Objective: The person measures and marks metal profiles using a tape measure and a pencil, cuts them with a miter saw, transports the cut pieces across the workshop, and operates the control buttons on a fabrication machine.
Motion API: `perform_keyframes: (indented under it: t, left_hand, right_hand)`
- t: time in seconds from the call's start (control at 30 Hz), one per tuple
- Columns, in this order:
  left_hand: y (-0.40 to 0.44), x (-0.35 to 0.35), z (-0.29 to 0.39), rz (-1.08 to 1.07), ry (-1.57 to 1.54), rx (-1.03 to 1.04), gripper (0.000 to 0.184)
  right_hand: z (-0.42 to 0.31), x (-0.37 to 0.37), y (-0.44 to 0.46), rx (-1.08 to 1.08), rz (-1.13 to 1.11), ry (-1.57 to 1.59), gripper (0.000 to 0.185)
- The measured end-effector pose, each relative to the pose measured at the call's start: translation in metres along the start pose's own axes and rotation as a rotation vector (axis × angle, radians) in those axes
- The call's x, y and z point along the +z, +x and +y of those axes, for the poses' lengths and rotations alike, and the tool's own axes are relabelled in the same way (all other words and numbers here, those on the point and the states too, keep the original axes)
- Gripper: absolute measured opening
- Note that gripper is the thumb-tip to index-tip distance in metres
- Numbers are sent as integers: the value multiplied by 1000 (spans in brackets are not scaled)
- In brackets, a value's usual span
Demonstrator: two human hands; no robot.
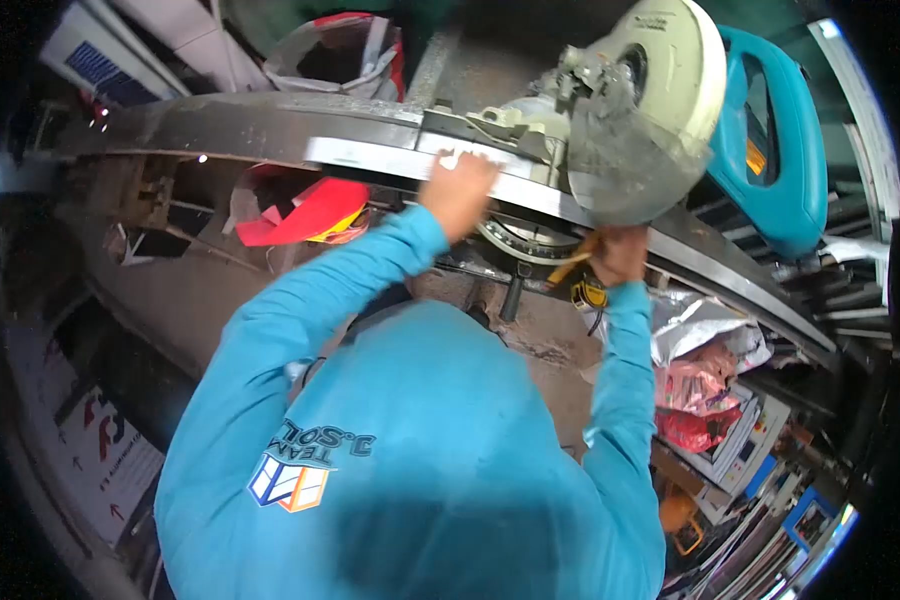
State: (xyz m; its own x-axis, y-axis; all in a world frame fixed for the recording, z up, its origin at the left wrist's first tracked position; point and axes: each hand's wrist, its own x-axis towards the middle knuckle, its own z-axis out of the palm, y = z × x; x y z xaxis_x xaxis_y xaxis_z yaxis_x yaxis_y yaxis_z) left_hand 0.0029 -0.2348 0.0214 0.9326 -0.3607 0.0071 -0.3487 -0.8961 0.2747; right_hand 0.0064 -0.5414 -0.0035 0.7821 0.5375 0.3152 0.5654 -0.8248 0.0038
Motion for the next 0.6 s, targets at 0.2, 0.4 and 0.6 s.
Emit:
perform_keyframes:
  t: [0.2,0.4,0.6]
  left_hand:
    - [-77,-35,-177,219,92,37,52]
    - [-137,-77,-319,181,484,-604,58]
    - [-81,-40,-178,294,15,-30,62]
  right_hand:
    - [-53,-33,-2,422,201,341,30]
    - [-41,-20,-102,852,-4,295,44]
    - [-69,15,-125,748,-107,205,70]
